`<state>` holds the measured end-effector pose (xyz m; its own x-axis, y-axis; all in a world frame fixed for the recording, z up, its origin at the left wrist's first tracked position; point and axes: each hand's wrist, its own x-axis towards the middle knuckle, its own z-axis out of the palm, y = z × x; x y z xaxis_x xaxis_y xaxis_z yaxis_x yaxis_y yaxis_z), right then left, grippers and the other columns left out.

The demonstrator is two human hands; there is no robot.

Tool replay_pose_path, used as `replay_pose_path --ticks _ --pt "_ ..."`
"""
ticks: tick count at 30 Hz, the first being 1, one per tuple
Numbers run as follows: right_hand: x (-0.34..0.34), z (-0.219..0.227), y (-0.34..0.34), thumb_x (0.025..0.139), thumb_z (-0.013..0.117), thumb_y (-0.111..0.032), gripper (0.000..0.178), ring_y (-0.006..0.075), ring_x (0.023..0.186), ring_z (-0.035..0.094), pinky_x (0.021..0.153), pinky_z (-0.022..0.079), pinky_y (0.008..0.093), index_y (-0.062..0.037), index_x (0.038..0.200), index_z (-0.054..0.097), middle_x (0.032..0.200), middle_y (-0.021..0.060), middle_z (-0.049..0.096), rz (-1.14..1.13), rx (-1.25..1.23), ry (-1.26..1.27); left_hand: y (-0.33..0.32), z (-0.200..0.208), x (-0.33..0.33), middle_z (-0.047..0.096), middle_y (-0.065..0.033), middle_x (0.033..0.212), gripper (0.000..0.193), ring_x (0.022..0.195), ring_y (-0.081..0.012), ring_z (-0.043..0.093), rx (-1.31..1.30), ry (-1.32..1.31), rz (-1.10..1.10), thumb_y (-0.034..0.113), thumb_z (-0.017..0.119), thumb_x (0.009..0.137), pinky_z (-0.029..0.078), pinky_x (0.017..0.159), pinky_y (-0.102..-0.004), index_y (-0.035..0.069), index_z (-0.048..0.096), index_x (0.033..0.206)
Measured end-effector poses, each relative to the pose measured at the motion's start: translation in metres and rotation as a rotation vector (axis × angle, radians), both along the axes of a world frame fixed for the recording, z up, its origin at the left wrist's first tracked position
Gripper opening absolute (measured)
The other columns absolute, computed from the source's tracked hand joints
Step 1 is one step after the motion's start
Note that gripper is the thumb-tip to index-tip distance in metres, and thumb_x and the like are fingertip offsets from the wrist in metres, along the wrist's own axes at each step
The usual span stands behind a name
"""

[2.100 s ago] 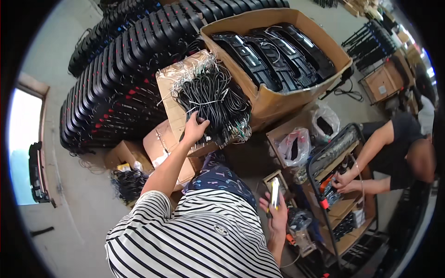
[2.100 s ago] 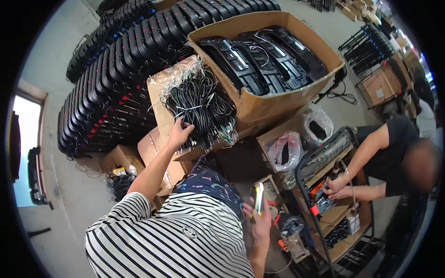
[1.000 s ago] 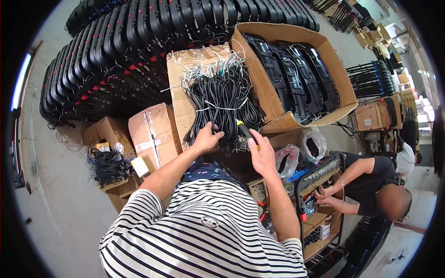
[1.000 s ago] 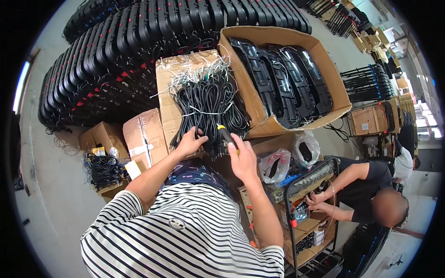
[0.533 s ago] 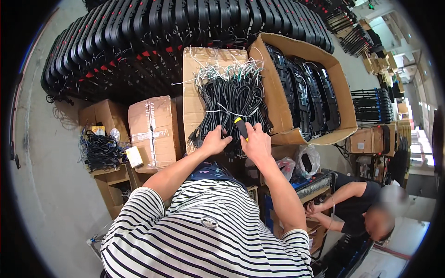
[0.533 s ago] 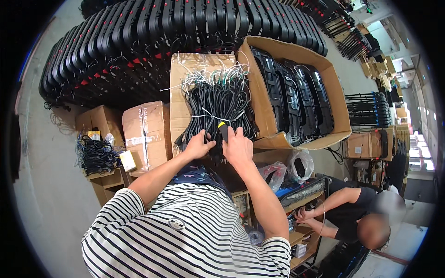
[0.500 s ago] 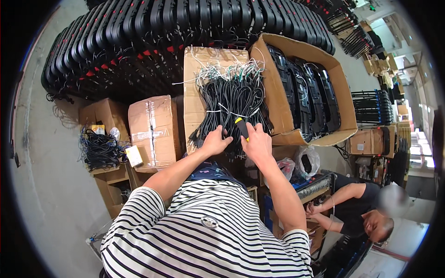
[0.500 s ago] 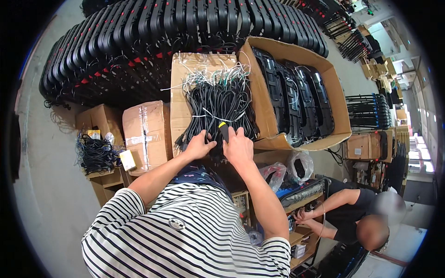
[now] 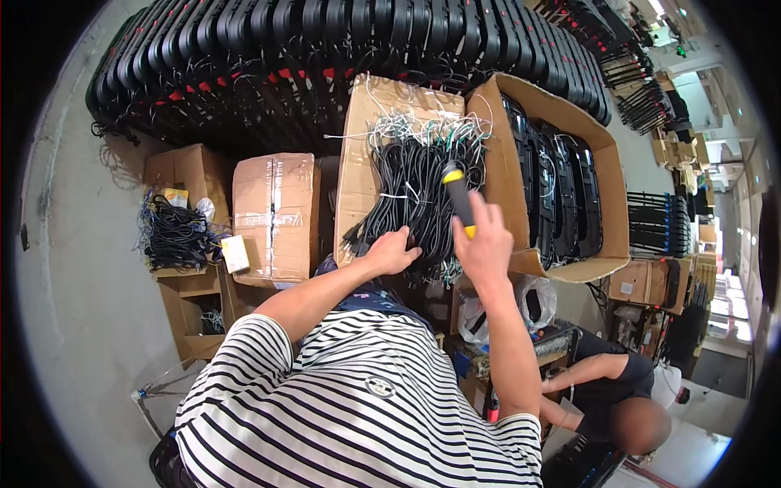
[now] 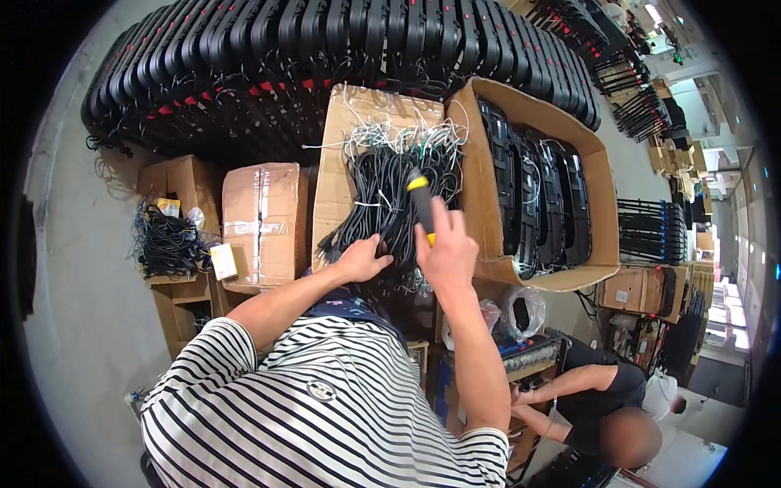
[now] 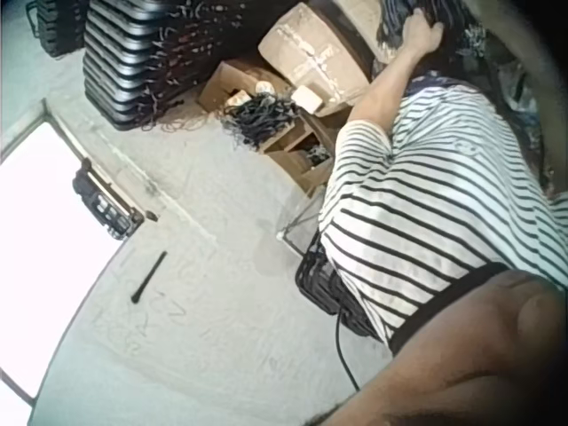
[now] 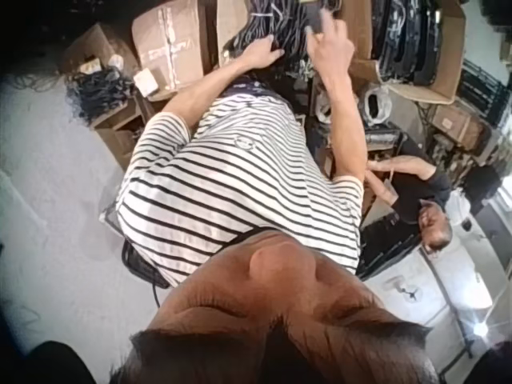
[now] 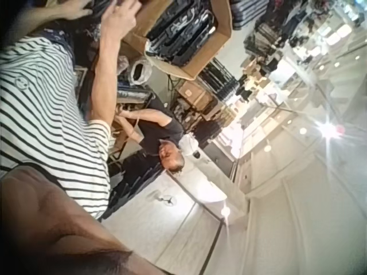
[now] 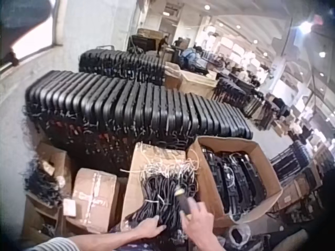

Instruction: Assembling electronic components using a power screwdriver.

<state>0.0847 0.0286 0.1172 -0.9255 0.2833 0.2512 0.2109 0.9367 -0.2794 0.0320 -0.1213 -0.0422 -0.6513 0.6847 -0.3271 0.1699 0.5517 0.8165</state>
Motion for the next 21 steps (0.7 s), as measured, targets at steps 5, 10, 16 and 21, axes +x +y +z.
replay_pose_path --ticks 5,10,16,21 --pt "-0.008 -0.032 -0.020 0.079 0.072 -0.021 0.047 0.0357 0.073 0.067 0.065 0.054 0.0450 -0.0042 0.120 0.055 0.089 0.0161 0.062 0.143 0.013 -0.329 -0.026 0.028 -0.006 0.066 -0.0271 0.093 0.038 0.085 -0.0413 0.065 -0.104 0.049 -0.102 0.035 0.066 0.085 0.051 0.076 -0.0490 -0.002 0.062 0.093" --pt "-0.029 -0.047 -0.030 0.078 0.072 -0.020 0.038 0.0382 0.074 0.065 0.066 0.053 0.0464 -0.0051 0.110 0.058 0.086 0.0174 0.063 0.168 0.038 -0.514 -0.045 0.029 -0.007 0.067 -0.0240 0.089 0.034 0.082 -0.0406 0.065 -0.071 0.071 0.038 0.032 0.067 0.083 0.050 0.075 -0.0494 -0.002 0.062 0.084" --pt "-0.043 -0.073 -0.030 0.078 0.072 -0.018 0.037 0.0372 0.070 0.066 0.063 0.054 0.0463 -0.0012 0.107 0.057 0.084 0.0169 0.063 0.180 0.128 -0.515 -0.042 0.006 -0.020 0.066 -0.0198 0.077 0.025 0.076 -0.0385 0.064 0.096 0.184 0.242 0.026 0.068 0.081 0.050 0.070 -0.0472 0.002 0.064 0.084" --pt "-0.047 -0.047 -0.037 0.082 0.069 -0.014 0.045 0.0353 0.067 0.065 0.063 0.055 0.0443 -0.0022 0.123 0.055 0.086 0.0148 0.061 0.105 0.056 -0.052 -0.042 -0.018 -0.032 0.065 -0.0236 0.084 0.019 0.085 -0.0423 0.062 0.163 0.147 0.163 0.019 0.065 0.082 0.049 0.076 -0.0483 0.000 0.062 0.084"
